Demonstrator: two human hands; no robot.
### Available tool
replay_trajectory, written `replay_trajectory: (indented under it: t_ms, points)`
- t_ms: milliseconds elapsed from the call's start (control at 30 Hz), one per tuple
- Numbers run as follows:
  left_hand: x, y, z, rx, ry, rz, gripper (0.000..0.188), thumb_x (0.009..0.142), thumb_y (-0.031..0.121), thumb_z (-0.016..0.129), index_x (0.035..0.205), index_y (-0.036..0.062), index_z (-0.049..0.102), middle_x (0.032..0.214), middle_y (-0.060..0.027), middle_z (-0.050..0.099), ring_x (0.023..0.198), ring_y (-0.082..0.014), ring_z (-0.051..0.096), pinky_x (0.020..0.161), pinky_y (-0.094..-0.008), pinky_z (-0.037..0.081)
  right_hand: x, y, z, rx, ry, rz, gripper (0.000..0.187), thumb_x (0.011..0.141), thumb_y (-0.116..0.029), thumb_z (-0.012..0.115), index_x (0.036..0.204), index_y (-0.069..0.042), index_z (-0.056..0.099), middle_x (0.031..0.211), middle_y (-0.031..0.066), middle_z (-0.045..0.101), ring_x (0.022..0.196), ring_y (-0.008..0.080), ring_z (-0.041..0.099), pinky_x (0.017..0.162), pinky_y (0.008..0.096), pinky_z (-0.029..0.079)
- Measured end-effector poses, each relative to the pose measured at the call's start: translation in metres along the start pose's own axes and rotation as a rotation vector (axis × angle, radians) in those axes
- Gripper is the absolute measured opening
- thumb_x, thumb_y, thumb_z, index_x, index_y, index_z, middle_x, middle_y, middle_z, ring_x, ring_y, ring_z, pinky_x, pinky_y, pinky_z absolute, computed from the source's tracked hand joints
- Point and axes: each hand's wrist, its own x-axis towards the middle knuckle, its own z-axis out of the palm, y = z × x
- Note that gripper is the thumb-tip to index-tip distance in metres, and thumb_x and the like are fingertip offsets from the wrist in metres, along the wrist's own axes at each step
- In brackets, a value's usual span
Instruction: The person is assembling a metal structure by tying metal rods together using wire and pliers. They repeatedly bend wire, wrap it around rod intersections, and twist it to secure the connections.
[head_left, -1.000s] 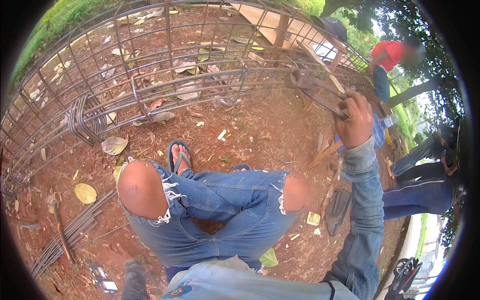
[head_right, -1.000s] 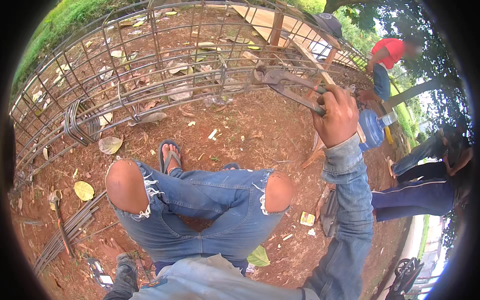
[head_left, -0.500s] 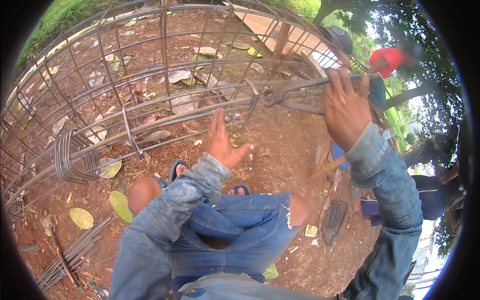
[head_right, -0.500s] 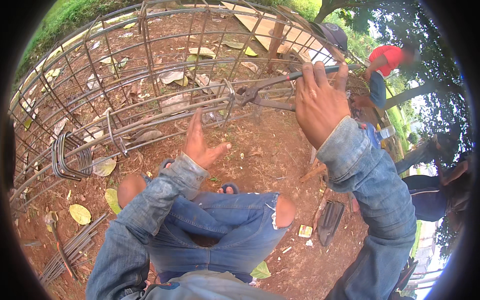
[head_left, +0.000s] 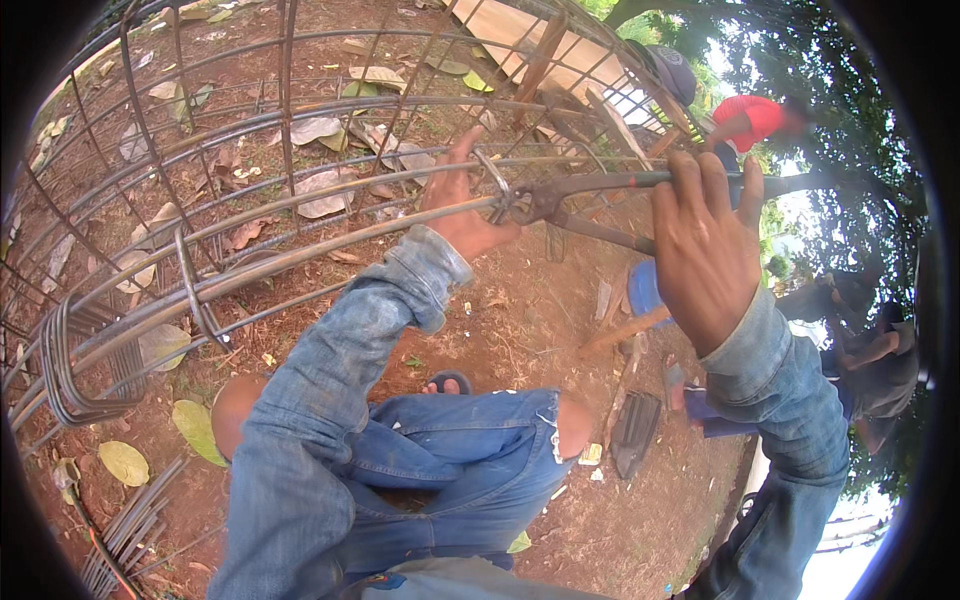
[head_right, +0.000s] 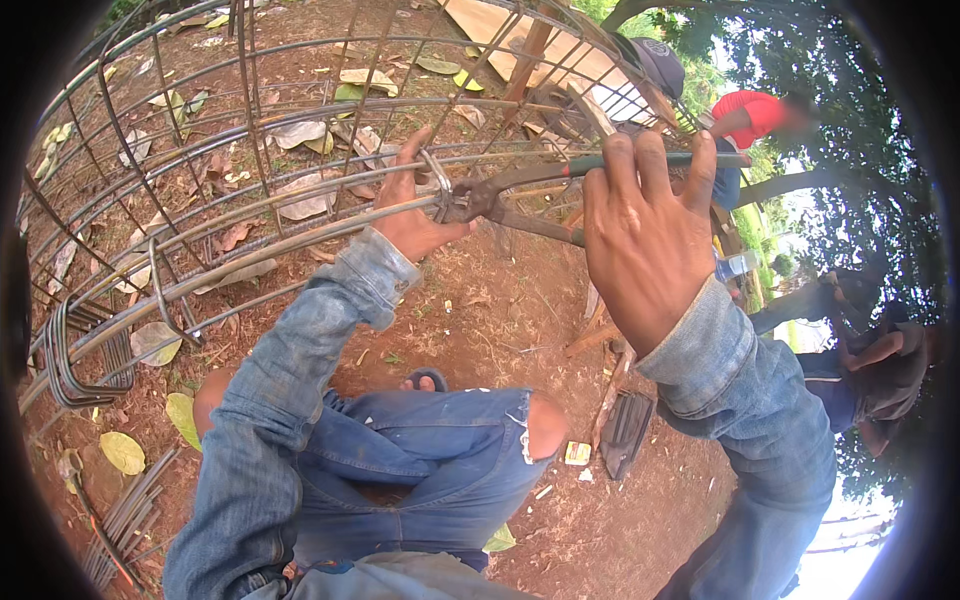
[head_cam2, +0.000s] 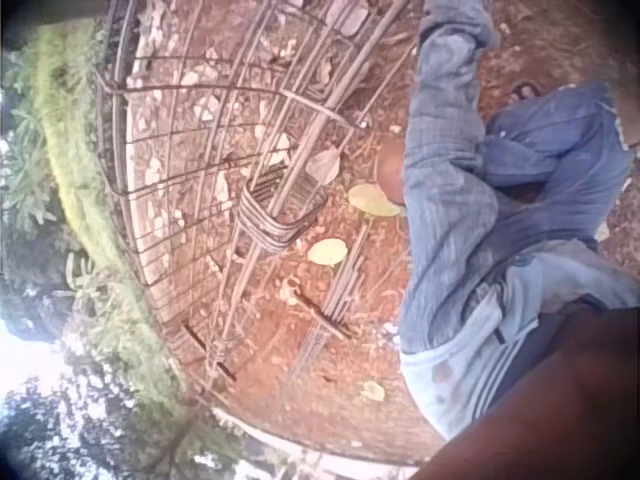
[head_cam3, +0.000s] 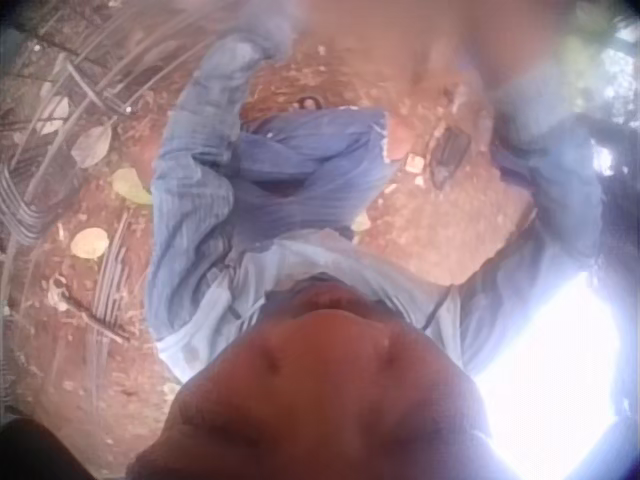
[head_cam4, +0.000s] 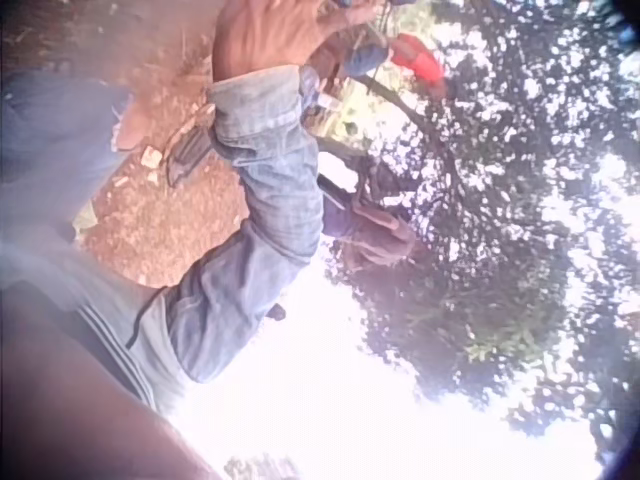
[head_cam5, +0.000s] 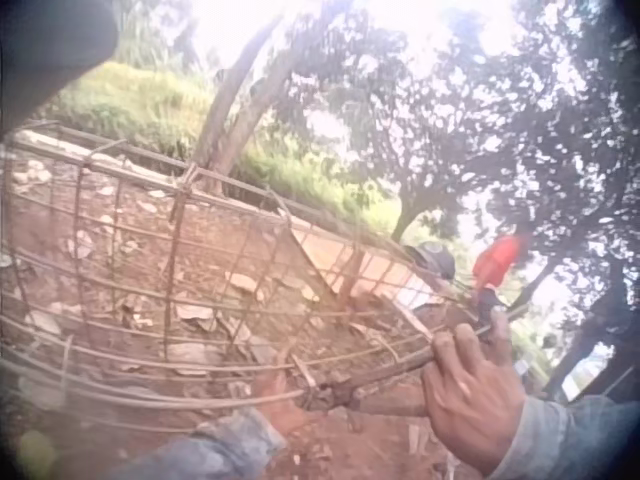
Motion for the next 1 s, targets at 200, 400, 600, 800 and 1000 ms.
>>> replay_trajectory:
  t_ms: [200, 400, 600, 800, 1000]
  points:
    - [0.001, 0.002, -0.003, 0.021, -0.011, 0.030, 0.097, 0.050, 0.018, 0.083, 0.135, 0.0175, 0.035, 0.123, -0.0164, 0.047, 0.105, -0.0346, 0.056, 0.088, -0.0467, 0.049, 0.005, -0.002, -0.015, -0.044, -0.045, -0.017, 0.021, 0.078, -0.005, 0.051, 0.097, -0.002, 0.058, 0.114, 0.0114, 0.052, 0.115, 0.0283, 0.047, 0.107, 0.0533, 0.025]
    - [-0.001, 0.009, -0.005, 0.023, -0.033, -0.038, 0.095, 0.052, 0.020, 0.084, 0.134, 0.0179, 0.036, 0.124, -0.0178, 0.045, 0.107, -0.0362, 0.056, 0.090, -0.0475, 0.049, 0.019, 0.000, -0.025, -0.128, 0.048, -0.077, 0.013, 0.080, -0.014, 0.054, 0.085, -0.004, 0.062, 0.102, 0.0083, 0.055, 0.108, 0.0258, 0.050, 0.100, 0.0525, 0.029]
    - [-0.001, 0.010, -0.008, 0.021, -0.068, -0.112, 0.090, 0.055, 0.026, 0.084, 0.131, 0.0200, 0.037, 0.115, -0.0194, 0.050, 0.106, -0.0388, 0.054, 0.091, -0.0479, 0.046, 0.026, 0.001, -0.034, -0.149, 0.054, -0.125, 0.013, 0.079, -0.014, 0.055, 0.083, -0.005, 0.063, 0.096, 0.0077, 0.055, 0.101, 0.0246, 0.054, 0.094, 0.0472, 0.036]
    - [-0.003, 0.007, -0.006, 0.025, -0.047, -0.102, 0.088, 0.056, 0.026, 0.084, 0.129, 0.0202, 0.036, 0.111, -0.0189, 0.049, 0.105, -0.0390, 0.054, 0.090, -0.0481, 0.047, 0.026, 0.001, -0.041, -0.082, -0.171, -0.199, 0.012, 0.078, -0.014, 0.058, 0.075, -0.003, 0.064, 0.083, 0.0095, 0.061, 0.081, 0.0281, 0.061, 0.072, 0.0425, 0.048]
    - [-0.001, 0.012, -0.002, 0.028, -0.060, -0.117, 0.087, 0.054, 0.023, 0.085, 0.126, 0.0142, 0.037, 0.115, -0.0154, 0.047, 0.105, -0.0343, 0.054, 0.089, -0.0443, 0.048, 0.029, 0.050, 0.007, 0.689, -0.661, -0.348, 0.032, 0.082, -0.031, 0.068, 0.075, 0.000, 0.063, 0.065, 0.0140, 0.063, 0.060, 0.0249, 0.063, 0.058, 0.0375, 0.049]
